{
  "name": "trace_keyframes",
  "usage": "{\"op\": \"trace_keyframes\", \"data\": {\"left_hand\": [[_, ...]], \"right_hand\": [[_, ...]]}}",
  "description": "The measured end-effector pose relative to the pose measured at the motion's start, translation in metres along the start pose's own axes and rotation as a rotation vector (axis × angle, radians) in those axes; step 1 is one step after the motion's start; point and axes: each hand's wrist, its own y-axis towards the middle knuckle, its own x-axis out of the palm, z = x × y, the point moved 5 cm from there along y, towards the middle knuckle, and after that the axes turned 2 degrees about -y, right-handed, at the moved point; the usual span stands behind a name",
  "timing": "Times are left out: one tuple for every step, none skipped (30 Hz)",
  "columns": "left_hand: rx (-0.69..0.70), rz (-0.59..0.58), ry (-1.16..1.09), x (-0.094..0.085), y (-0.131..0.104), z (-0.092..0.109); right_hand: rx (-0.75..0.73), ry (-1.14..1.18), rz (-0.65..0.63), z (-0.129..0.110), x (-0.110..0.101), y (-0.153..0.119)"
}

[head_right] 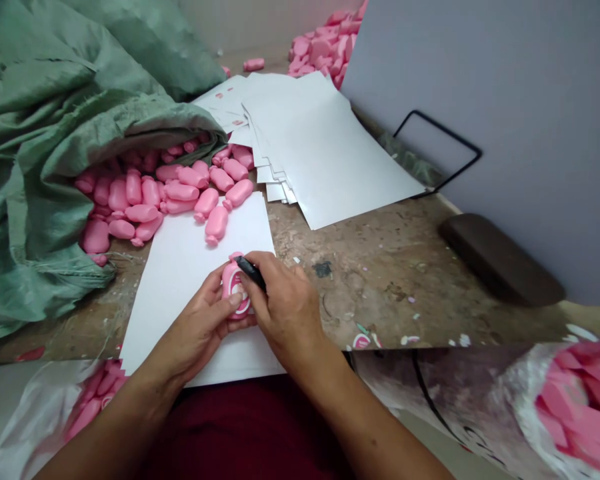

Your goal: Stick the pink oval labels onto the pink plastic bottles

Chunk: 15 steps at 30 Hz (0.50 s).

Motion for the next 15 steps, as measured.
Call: {"op": "trace_keyframes", "data": {"left_hand": [[-0.015,-0.008,-0.013,0.000,0.000,-0.001],[-0.033,-0.016,-0.027,0.000,0.000,-0.002],[-0.052,-0.021,-0.041,-0.001,0.000,-0.003],[-0.068,-0.019,-0.053,-0.002,-0.001,-0.003],[-0.081,-0.007,-0.060,-0.003,-0.001,-0.002],[-0.092,0.007,-0.063,-0.005,-0.002,-0.001],[-0.101,0.024,-0.062,-0.007,-0.004,0.000],[-0.112,0.036,-0.060,-0.009,-0.005,0.000],[-0.124,0.041,-0.061,-0.010,-0.007,0.001],[-0.135,0.039,-0.064,-0.010,-0.009,0.001],[-0.142,0.033,-0.070,-0.010,-0.011,0.001],[-0.144,0.024,-0.076,-0.010,-0.014,0.001],[-0.145,0.010,-0.081,-0.010,-0.016,0.001],[-0.143,-0.009,-0.082,-0.010,-0.019,0.000],[-0.143,-0.030,-0.080,-0.011,-0.023,-0.001]], "right_hand": [[-0.010,-0.027,0.011,0.001,-0.002,0.000],[0.005,-0.029,0.015,0.005,-0.003,0.000],[0.039,-0.010,0.008,0.009,-0.004,0.001],[0.084,0.029,-0.001,0.014,-0.005,0.001],[0.132,0.082,-0.009,0.019,-0.005,0.000],[0.175,0.145,-0.016,0.023,-0.006,0.000],[0.208,0.215,-0.017,0.025,-0.005,0.000],[0.231,0.284,-0.012,0.026,-0.005,-0.001],[0.247,0.350,-0.011,0.025,-0.004,-0.002],[0.257,0.412,-0.021,0.023,-0.001,-0.002],[0.263,0.468,-0.045,0.019,0.003,-0.003],[0.263,0.510,-0.080,0.015,0.008,-0.003],[0.258,0.538,-0.122,0.010,0.013,-0.004],[0.252,0.553,-0.161,0.006,0.018,-0.004],[0.246,0.559,-0.189,0.003,0.022,-0.005]]}}
